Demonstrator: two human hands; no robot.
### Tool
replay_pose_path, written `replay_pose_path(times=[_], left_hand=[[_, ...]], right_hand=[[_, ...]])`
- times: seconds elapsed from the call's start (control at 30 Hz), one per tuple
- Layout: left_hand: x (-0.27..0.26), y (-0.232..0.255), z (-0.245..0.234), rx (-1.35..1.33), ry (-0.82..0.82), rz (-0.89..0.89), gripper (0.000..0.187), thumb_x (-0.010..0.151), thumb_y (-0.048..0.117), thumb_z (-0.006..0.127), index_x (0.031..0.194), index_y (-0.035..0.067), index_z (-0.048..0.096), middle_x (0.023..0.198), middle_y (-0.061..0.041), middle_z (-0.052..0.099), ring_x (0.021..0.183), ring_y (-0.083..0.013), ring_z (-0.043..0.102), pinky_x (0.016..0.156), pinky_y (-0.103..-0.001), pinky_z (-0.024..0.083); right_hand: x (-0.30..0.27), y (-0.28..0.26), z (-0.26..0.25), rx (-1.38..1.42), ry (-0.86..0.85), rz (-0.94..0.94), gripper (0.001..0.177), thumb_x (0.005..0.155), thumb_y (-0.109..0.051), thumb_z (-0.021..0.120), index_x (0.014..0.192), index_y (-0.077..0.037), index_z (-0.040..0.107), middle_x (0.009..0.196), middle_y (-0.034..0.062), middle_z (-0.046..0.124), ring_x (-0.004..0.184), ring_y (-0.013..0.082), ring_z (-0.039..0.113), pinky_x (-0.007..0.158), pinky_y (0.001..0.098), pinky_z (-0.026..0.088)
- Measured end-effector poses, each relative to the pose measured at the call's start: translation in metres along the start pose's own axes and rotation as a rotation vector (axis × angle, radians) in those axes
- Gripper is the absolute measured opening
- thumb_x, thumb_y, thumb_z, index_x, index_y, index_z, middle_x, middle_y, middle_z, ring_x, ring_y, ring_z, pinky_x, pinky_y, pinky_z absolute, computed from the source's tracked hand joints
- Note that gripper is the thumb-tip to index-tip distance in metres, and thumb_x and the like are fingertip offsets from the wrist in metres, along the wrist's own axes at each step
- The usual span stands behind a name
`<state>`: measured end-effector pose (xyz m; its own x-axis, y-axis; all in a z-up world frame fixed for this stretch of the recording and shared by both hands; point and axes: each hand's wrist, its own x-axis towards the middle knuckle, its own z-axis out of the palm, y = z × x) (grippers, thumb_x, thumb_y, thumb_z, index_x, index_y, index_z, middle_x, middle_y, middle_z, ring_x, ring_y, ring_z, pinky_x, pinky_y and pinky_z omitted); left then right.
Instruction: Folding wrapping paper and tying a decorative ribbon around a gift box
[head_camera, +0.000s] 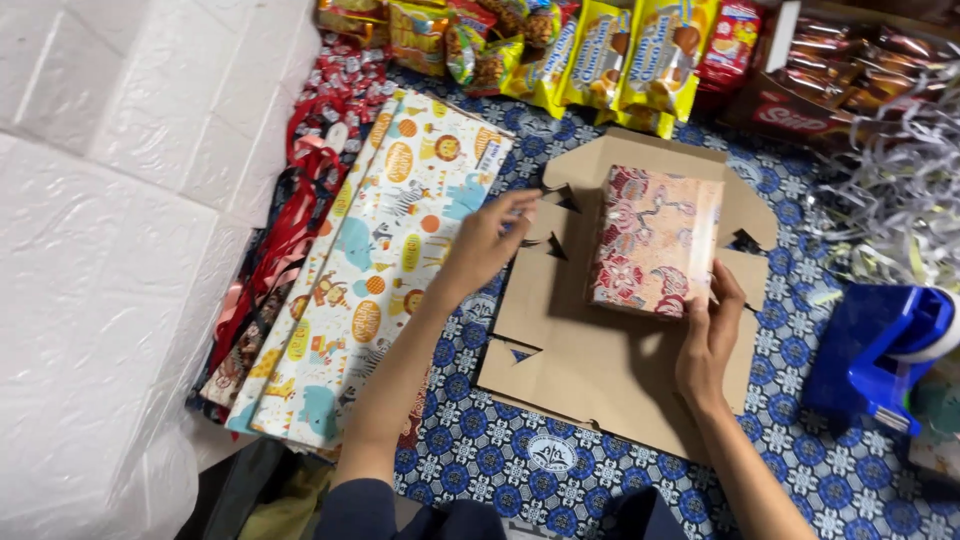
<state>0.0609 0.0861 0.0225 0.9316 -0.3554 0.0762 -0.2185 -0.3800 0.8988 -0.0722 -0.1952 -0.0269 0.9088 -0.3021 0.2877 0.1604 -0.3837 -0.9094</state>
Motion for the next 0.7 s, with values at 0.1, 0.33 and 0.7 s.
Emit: replay_pose_path(times=[0.1,0.33,0.7], left_hand=[[-0.003,-0.005,-0.064,0.398,0.426,0.043,0.029,0.092,0.01,0.061,0.12,0.014,0.064,0.103,-0.016,0.071,0.091,-0.0381,0.07,0.076,-0.047,0.056],[-0.017,-0.113,-0.139,0.726,0.723,-0.369,0.018,0.097,0.021,0.061,0.114,0.017,0.066,0.105,-0.016,0.056,0.098,-0.0352,0.055,0.072,-0.048,0.049],[-0.029,-0.122,-0.161,0.317,0.605,-0.388,0.051,0.103,0.019,0.046,0.058,0.011,0.024,0.052,-0.002,0.017,0.05,-0.0152,0.016,0.058,-0.033,0.025]], right_hand=[[-0.001,0.005,0.0,0.017,0.01,-0.027,0.045,0.106,-0.012,0.035,0.149,-0.002,0.03,0.144,0.0212,0.033,0.134,0.0377,0.037,0.099,0.048,0.039],[0.0,-0.016,0.007,0.01,0.039,-0.033,0.049,0.105,-0.024,0.038,0.144,0.004,0.032,0.143,0.0228,0.036,0.128,0.0324,0.041,0.105,0.0413,0.037],[0.001,-0.021,0.007,0.014,0.043,-0.029,0.047,0.105,-0.022,0.038,0.144,0.003,0.033,0.143,0.0225,0.037,0.126,0.0314,0.042,0.103,0.0398,0.037]])
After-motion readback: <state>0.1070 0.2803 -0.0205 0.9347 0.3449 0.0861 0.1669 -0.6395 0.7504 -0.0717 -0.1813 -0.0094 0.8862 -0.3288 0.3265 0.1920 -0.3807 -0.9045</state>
